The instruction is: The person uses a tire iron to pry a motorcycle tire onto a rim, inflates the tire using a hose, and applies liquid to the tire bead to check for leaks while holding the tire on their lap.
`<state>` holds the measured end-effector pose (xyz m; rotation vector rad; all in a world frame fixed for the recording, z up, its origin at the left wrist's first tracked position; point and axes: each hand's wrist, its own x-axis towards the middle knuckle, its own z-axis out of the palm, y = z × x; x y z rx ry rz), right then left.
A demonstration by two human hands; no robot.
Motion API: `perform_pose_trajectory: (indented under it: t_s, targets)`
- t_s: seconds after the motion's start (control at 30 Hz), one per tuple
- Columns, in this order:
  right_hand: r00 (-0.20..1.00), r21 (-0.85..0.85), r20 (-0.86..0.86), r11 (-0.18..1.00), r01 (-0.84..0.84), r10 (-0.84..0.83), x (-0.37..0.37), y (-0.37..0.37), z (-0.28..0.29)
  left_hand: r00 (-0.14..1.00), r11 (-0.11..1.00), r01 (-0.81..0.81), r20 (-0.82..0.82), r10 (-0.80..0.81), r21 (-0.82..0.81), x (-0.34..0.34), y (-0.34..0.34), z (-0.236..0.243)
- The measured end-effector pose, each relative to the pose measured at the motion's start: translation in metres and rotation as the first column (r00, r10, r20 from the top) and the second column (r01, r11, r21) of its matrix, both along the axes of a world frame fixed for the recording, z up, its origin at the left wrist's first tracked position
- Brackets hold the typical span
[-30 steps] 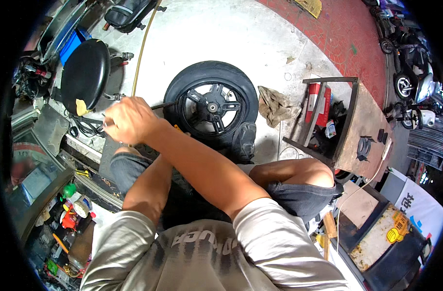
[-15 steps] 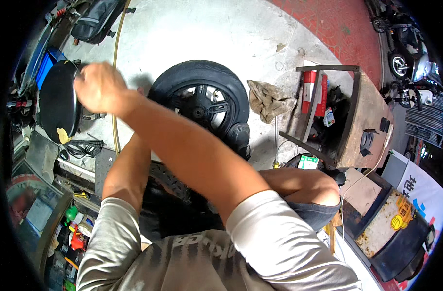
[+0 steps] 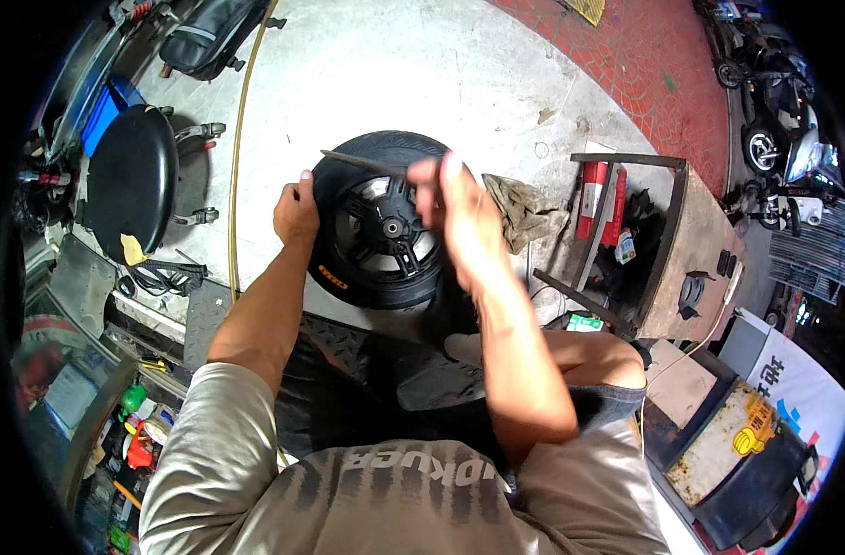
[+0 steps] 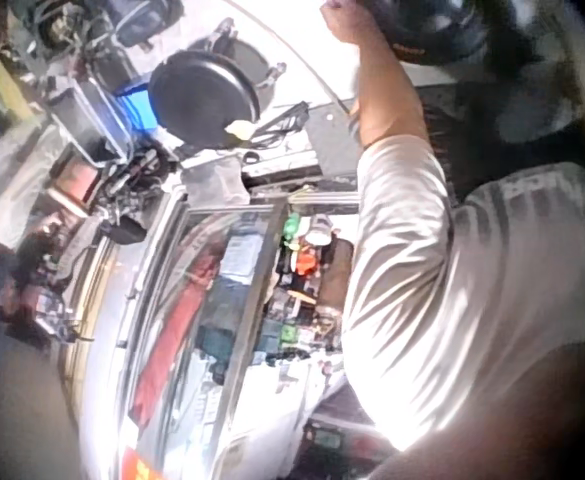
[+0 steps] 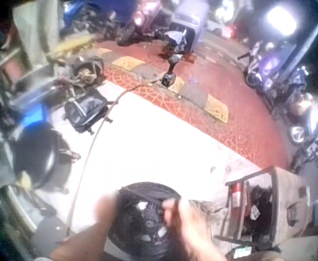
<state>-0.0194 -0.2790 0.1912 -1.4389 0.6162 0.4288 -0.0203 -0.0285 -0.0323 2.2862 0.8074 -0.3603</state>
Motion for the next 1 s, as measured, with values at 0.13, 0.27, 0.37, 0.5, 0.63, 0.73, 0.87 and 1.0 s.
perform_pose_trajectory:
  t_s: [0.13,0.27,0.37,0.5,0.63,0.73,0.87,1.0]
  targets:
    - [0.999,0.36,0.048,0.933,-0.008,-0.009,-0.088,0.008,0.012,0.989,0.985,0.144,0.024,-0.147,0.093,-0.004,-0.002,-0.002]
    - [0.982,0.436,-0.165,0.9,-0.013,0.094,-0.125,0.007,-0.028,0.986,0.974,0.164,-0.017,-0.163,0.154,-0.001,-0.009,0.0]
    - [0.883,0.319,-0.469,0.93,0.182,-0.012,-0.127,0.014,-0.056,0.985,0.975,0.17,-0.025,-0.168,0.145,0.0,-0.008,0.001]
    - [0.962,-0.397,-0.202,0.882,-0.253,0.185,-0.193,0.015,-0.115,0.991,0.988,0.131,-0.019,-0.13,0.078,0.001,0.0,0.0]
    - [0.936,-0.39,-0.337,0.889,-0.24,0.105,-0.242,0.014,-0.131,0.979,0.982,0.185,-0.091,-0.183,0.024,0.006,-0.004,0.019]
    - [0.94,-0.419,-0.332,0.88,-0.223,0.08,-0.255,0.016,-0.138,0.978,0.982,0.183,-0.092,-0.186,-0.049,0.006,-0.001,0.015]
    - [0.941,-0.408,-0.331,0.89,-0.206,0.066,-0.254,0.015,-0.158,0.979,0.979,0.187,-0.062,-0.192,-0.082,0.005,0.002,0.015]
    - [0.958,-0.524,-0.263,0.817,-0.242,0.115,-0.238,0.013,-0.162,0.978,0.972,0.191,-0.054,-0.2,-0.139,0.002,0.001,0.022]
